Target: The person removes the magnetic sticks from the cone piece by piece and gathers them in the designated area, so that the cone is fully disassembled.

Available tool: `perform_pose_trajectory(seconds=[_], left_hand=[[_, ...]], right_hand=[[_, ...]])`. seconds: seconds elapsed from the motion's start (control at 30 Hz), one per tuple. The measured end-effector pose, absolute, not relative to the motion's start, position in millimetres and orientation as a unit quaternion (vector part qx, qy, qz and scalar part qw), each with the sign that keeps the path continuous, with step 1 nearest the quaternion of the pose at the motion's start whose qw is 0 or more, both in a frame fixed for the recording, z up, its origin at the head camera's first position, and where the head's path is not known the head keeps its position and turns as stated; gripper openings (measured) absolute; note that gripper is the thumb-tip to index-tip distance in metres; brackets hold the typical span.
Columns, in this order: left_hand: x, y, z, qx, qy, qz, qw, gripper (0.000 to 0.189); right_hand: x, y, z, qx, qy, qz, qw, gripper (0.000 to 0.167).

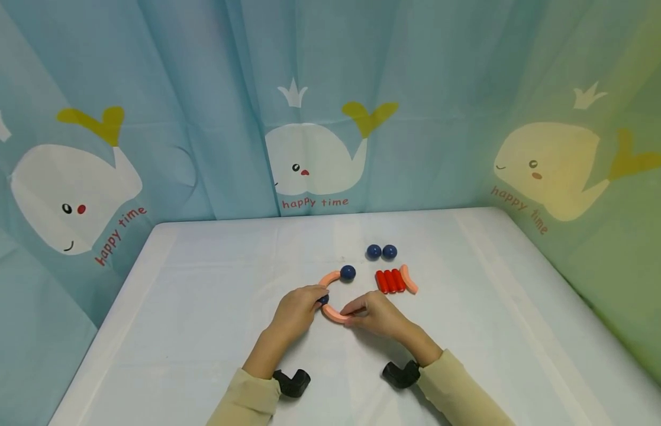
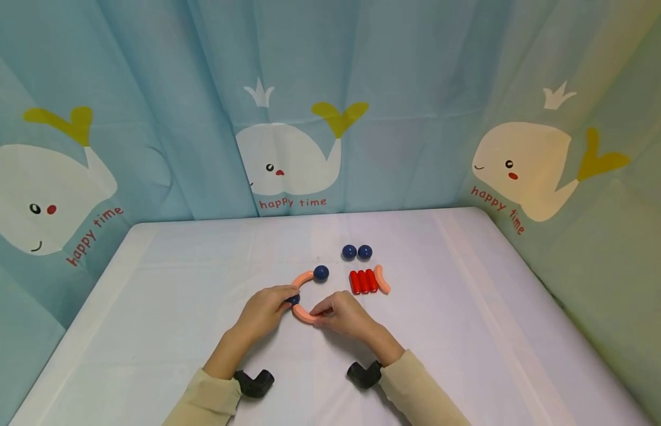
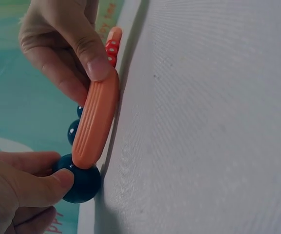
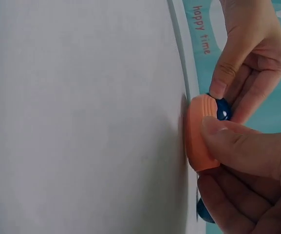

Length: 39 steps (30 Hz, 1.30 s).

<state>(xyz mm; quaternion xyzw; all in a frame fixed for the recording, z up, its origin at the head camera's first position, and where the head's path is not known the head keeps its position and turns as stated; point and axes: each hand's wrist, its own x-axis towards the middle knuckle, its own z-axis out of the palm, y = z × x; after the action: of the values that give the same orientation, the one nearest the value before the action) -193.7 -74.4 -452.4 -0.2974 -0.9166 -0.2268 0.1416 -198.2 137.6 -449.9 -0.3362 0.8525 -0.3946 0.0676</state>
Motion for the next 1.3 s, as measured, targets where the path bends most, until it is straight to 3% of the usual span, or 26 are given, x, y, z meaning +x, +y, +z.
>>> perform_pose_trajectory(seconds=[0.43,0.83,1.07,1.3], left_hand=[[-193.8,-74.8,-449.9,-0.287,-0.915,-0.256,0.123,0.027],[-192.6,-73.0,-448.5,-0.253,-0.931,-0.25,0.084,0.029],[-192.1,-73.1,-448.3,-0.257,-0.932,-0.244,0.083,0.03],[-192.0,-73.3,-447.8,-0.256,-0.932,-0.242,0.082,0.031]], right_hand=[[-200.6,152.5,-441.9,-0.335,0.858,-0.383,0.07,0.015],[-211.0,176.6,-433.9,-0.289,0.878,-0.381,0.02,0.015],[-215.1,190.8,-433.1,-0.274,0.879,-0.389,-0.037,0.014],[-220.6,202.0,-434.5,-0.208,0.906,-0.367,-0.027,0.016]])
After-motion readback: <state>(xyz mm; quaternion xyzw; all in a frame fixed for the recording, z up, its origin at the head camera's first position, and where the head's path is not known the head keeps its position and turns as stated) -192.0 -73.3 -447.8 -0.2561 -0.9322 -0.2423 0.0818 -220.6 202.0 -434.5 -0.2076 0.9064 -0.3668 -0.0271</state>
